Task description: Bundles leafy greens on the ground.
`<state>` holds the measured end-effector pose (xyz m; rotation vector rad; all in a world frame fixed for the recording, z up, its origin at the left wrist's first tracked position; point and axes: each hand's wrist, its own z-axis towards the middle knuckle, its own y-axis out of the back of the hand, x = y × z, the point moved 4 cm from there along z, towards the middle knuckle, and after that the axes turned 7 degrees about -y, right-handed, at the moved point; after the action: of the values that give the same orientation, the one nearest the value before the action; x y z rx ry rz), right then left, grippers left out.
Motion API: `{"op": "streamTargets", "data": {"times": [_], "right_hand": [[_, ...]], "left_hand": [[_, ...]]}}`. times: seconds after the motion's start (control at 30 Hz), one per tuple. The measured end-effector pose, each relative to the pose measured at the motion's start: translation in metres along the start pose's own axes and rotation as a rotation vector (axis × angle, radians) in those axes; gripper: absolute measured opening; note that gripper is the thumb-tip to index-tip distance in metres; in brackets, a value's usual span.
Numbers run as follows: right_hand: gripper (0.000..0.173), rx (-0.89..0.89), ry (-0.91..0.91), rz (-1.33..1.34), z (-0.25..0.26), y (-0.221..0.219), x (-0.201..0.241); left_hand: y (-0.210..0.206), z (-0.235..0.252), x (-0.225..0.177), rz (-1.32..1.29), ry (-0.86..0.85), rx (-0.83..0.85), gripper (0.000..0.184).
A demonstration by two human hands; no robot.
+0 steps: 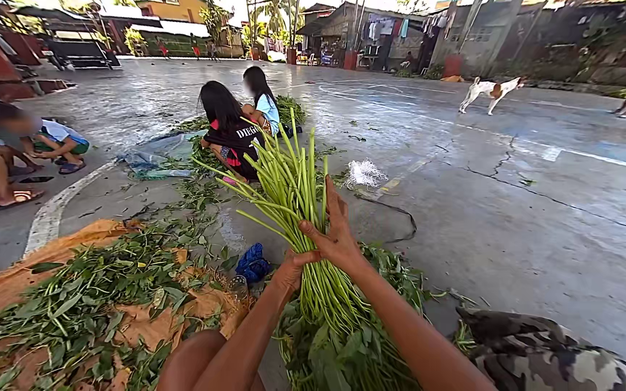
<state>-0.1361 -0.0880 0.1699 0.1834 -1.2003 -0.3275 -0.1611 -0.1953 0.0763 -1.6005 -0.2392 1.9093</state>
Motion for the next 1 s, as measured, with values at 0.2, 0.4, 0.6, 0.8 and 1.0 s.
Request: {"op": "streamTargets", "data": {"times": [0.2,0.4,0.6,0.8,1.0], "right_hand": [[0.153,-0.099,-0.200,-0.053,0.033,-0.009,0.004],[0.131,-0.090,-0.151,0.024,0.036,-0.017,0.004],[0.134,-0.153,-0.113,0.012,0.033,-0.022,0.008],[0.160,0.081,-0.024,0.092,0.023,-0.014,-0.003],[0.158,0.204,-0.037,-0.609,-0.038,-0.010,-0.080]], "left_hand": [[-0.010,-0.003,0.002,0.146,0.054,0.069,0.056],[-0.006,-0.004,-0.004,0.113,0.011,0.064,0.054],[-0.008,-0.003,-0.005,0.073,-0.094,0.041,0.055],[0.008,0.005,-0.011,0.141,-0.157,-0.082,0.054],[0.030,0.015,-0.043,-0.071,-0.344,-0.220,0.048]]}}
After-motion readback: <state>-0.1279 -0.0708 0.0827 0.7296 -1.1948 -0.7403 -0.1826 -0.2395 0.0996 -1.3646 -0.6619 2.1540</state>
